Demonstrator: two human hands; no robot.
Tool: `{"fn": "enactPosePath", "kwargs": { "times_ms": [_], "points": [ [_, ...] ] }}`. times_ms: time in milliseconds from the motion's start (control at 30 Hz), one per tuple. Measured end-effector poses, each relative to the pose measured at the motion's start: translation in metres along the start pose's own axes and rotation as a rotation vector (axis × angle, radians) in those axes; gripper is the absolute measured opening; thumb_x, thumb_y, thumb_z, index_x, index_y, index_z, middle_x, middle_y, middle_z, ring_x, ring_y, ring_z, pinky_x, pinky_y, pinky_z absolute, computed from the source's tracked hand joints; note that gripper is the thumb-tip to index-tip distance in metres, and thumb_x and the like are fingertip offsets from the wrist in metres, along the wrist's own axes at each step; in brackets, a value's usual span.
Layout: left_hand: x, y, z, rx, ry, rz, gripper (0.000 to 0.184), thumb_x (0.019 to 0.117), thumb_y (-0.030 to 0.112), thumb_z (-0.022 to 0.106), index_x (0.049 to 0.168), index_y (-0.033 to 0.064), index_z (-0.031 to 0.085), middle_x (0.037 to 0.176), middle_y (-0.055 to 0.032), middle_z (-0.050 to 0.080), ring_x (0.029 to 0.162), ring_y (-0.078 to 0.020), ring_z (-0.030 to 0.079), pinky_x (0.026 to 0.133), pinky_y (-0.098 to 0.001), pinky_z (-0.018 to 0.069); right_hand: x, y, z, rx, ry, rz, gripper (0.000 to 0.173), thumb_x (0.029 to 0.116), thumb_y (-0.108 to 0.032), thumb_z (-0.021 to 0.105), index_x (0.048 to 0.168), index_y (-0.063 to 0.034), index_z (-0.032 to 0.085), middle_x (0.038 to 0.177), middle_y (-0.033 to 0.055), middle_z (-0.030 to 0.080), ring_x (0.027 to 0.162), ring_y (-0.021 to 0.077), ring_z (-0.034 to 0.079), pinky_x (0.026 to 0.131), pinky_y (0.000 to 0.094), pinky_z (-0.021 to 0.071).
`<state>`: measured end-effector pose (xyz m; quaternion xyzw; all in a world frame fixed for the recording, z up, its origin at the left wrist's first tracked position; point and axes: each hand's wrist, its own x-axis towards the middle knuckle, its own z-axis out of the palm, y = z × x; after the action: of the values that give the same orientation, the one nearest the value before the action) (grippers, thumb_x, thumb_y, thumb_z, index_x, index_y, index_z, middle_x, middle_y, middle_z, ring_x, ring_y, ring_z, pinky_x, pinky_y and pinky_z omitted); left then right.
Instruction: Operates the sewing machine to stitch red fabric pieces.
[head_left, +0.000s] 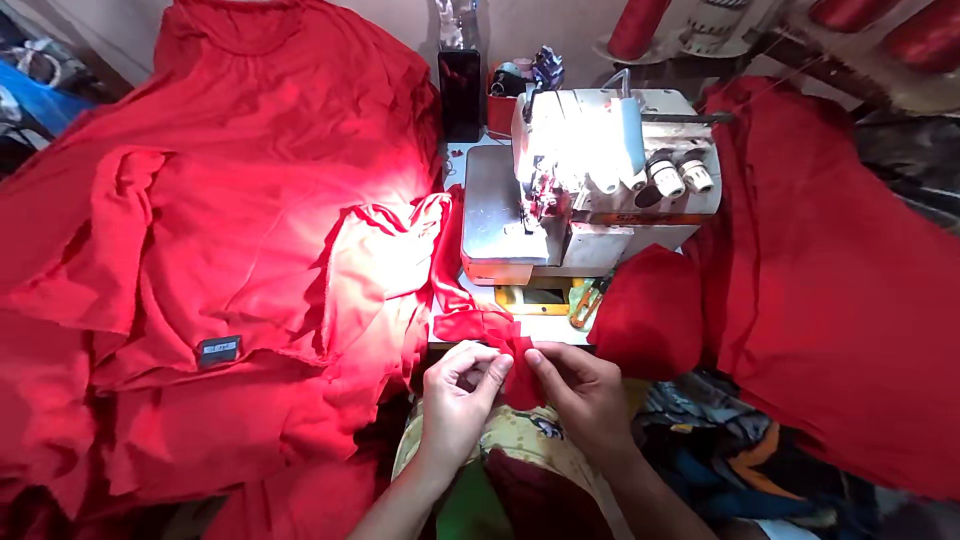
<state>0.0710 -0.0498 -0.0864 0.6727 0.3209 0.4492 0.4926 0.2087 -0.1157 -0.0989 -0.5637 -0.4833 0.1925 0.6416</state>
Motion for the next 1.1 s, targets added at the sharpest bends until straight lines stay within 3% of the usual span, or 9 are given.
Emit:
{"fn": "enactPosePath", "kwargs": {
  "times_ms": [133, 300, 433, 567, 633, 733, 867, 1000, 1100],
  "points": [
    [0.001, 0.003, 0.004, -0.019, 0.028, -0.002, 0.005, 0.0858, 0.004, 0.076, 0.089, 0.0009, 0.073, 0.079, 0.0041, 0.072, 0.065, 0.0026, 0.066, 0.062, -0.014, 0.0581, 0.003, -0.001, 0.003, -0.023, -0.031, -0.035, 0.017, 0.0956, -0.008, 0.064, 0.096, 0.0051, 0.074, 0.086, 0.0043, 0.074, 0.076, -0.0045, 0.068, 0.072, 0.011, 0.0562],
    [0.001, 0.005, 0.006, -0.048, 0.008, 0.031, 0.005, 0.0886, 0.002, 0.072, 0.092, -0.0018, 0.074, 0.083, 0.0016, 0.073, 0.069, 0.0004, 0.069, 0.065, -0.0157, 0.0601, 0.006, -0.004, 0.001, 0.018, -0.084, -0.043, 0.016, 0.0912, -0.001, 0.061, 0.098, 0.0069, 0.073, 0.089, 0.005, 0.074, 0.078, -0.005, 0.067, 0.075, 0.0108, 0.0559],
    [0.009, 0.001, 0.002, 0.04, -0.039, 0.144, 0.01, 0.0881, 0.008, 0.072, 0.091, -0.0009, 0.071, 0.085, 0.0018, 0.069, 0.072, 0.0045, 0.063, 0.066, -0.0115, 0.0545, 0.015, -0.005, -0.006, 0.119, -0.164, -0.007, 0.016, 0.0902, 0.002, 0.059, 0.098, 0.0064, 0.073, 0.092, 0.0018, 0.075, 0.082, -0.0063, 0.067, 0.078, 0.0113, 0.056],
    [0.034, -0.007, -0.015, -0.065, -0.326, 0.136, 0.041, 0.0947, 0.018, 0.07, 0.123, -0.0108, 0.061, 0.12, -0.0075, 0.068, 0.113, -0.0035, 0.064, 0.1, -0.0231, 0.0532, 0.026, -0.006, -0.011, 0.283, -0.245, -0.028, 0.016, 0.0902, 0.004, 0.06, 0.1, 0.0028, 0.072, 0.096, -0.0039, 0.074, 0.087, -0.0058, 0.067, 0.08, 0.0138, 0.0571],
    [0.042, 0.0, -0.015, -0.137, -0.368, 0.072, 0.022, 0.0942, 0.013, 0.069, 0.109, -0.0038, 0.069, 0.11, 0.001, 0.071, 0.103, 0.0015, 0.066, 0.092, -0.0194, 0.0561, 0.032, -0.006, -0.012, 0.328, -0.253, -0.068, 0.013, 0.0914, 0.003, 0.061, 0.101, -0.0049, 0.066, 0.095, -0.0083, 0.07, 0.084, -0.0057, 0.065, 0.076, 0.0135, 0.0565],
    [0.046, 0.014, -0.01, -0.126, -0.215, 0.078, 0.002, 0.0912, 0.005, 0.069, 0.092, 0.0042, 0.071, 0.096, 0.0076, 0.07, 0.089, 0.0049, 0.066, 0.081, -0.0154, 0.0571, 0.035, -0.004, -0.008, 0.32, -0.198, -0.149, 0.009, 0.0919, -0.001, 0.062, 0.097, -0.0088, 0.065, 0.092, -0.0107, 0.068, 0.082, -0.0084, 0.063, 0.073, 0.0109, 0.0551],
    [0.055, 0.021, -0.009, 0.004, -0.06, 0.251, 0.005, 0.0924, 0.011, 0.07, 0.093, 0.0057, 0.073, 0.093, 0.0086, 0.069, 0.09, 0.0052, 0.064, 0.082, -0.0143, 0.0557, 0.03, 0.0, 0.0, 0.257, -0.142, -0.149, 0.009, 0.0918, -0.014, 0.068, 0.095, -0.0058, 0.07, 0.09, -0.0063, 0.071, 0.076, -0.0087, 0.062, 0.066, 0.0096, 0.0532],
    [0.064, 0.034, -0.01, 0.064, 0.059, 0.292, 0.004, 0.0886, 0.009, 0.072, 0.091, 0.0056, 0.074, 0.089, 0.009, 0.07, 0.087, 0.005, 0.066, 0.081, -0.0139, 0.0561, 0.026, 0.001, 0.005, 0.125, -0.063, -0.111, 0.008, 0.086, -0.009, 0.072, 0.085, -0.0007, 0.073, 0.081, -0.0005, 0.072, 0.066, -0.0069, 0.061, 0.061, 0.0099, 0.0517],
    [0.073, 0.04, -0.011, 0.105, 0.139, 0.296, 0.003, 0.0837, 0.008, 0.074, 0.086, 0.0088, 0.074, 0.085, 0.0097, 0.07, 0.083, 0.0031, 0.066, 0.078, -0.0165, 0.0564, 0.031, 0.004, 0.004, 0.143, -0.057, -0.102, 0.006, 0.0868, -0.005, 0.072, 0.085, 0.0009, 0.073, 0.084, 0.003, 0.074, 0.071, -0.001, 0.068, 0.066, 0.0148, 0.0577]
  ]
}}
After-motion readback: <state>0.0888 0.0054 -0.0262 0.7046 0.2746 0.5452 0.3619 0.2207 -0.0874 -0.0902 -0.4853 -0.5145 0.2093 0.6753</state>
